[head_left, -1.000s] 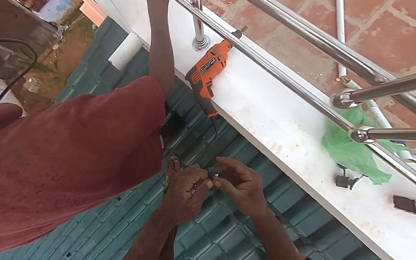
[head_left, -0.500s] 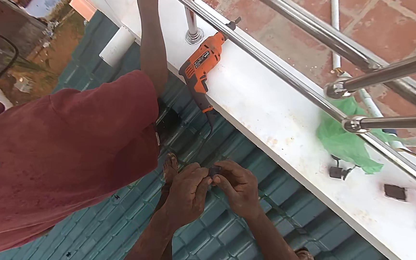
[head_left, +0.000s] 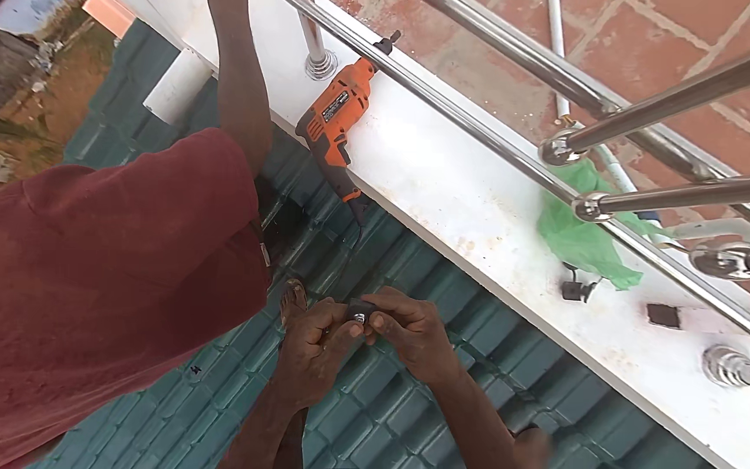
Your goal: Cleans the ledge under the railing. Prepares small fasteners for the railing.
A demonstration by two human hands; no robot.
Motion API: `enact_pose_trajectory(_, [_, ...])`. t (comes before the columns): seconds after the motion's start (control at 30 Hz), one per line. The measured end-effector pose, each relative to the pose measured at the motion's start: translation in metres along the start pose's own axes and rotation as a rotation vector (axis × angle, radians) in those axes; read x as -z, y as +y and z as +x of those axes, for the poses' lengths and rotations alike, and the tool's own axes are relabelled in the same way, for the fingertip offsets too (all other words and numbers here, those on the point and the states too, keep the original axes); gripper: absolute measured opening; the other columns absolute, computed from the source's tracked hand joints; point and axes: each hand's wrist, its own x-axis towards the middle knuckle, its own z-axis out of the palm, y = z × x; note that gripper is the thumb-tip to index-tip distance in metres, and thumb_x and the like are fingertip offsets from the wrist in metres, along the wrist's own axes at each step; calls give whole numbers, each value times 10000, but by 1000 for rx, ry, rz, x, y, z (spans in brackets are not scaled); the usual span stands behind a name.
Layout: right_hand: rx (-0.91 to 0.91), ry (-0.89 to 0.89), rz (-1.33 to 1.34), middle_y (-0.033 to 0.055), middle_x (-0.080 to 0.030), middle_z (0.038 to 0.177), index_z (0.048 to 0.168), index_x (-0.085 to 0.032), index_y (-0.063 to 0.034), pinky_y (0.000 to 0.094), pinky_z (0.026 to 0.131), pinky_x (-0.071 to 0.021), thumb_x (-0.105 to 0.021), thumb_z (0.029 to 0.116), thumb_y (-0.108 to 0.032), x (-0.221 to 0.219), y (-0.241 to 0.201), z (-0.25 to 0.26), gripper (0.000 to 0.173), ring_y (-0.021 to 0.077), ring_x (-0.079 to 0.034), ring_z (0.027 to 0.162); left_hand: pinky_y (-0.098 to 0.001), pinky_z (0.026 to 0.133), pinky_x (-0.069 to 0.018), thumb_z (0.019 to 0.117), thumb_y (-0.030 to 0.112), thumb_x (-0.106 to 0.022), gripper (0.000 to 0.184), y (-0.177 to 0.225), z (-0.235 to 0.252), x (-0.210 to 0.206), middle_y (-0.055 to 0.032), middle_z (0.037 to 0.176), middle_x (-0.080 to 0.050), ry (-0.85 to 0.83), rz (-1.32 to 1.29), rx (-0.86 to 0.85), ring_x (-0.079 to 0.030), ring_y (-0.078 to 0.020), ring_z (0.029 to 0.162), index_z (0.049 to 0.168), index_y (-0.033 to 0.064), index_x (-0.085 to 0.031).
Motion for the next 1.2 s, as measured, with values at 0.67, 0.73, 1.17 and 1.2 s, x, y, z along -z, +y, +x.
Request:
enact_pose_trajectory(0.67, [362,107,-379,25,-704,1037,1056,-733,-108,198,818,-598,-718,967,-140,-25,-6,-22,96,68,-686,967,-148,619,-405,1031,389,-611,323,3,-18,11,26,737,-512,55,362,-330,-460,-10,640,1195,122,-688])
enact_pose_trajectory(0.73, [350,118,-371,22,-702,1036,1061,-732,-104,195,811,-602,-712,972,-148,-27,-5,-23,101,61,-688,951,-157,626,-423,1041,390,-592,320,3,-18,10,22,734,-526,58,376,-317,-475,-15,640,1157,106,-685])
enact_pose_trajectory(1.17, [254,76,-320,3,-715,1014,1095,-736,-83,190,816,-595,-657,1013,-207,-29,-8,-27,169,32,-685,919,-107,602,-353,974,397,-703,330,5,-26,7,70,712,-490,55,89,-127,-440,47,665,837,104,-633])
enact_pose_trajectory(1.2, [218,63,-258,5,-713,1030,1119,-735,-74,204,828,-599,-661,1008,-199,-29,-9,-27,183,37,-685,922,-110,598,-350,966,388,-717,328,6,-26,6,76,711,-492,54,47,-98,-438,48,659,816,113,-620])
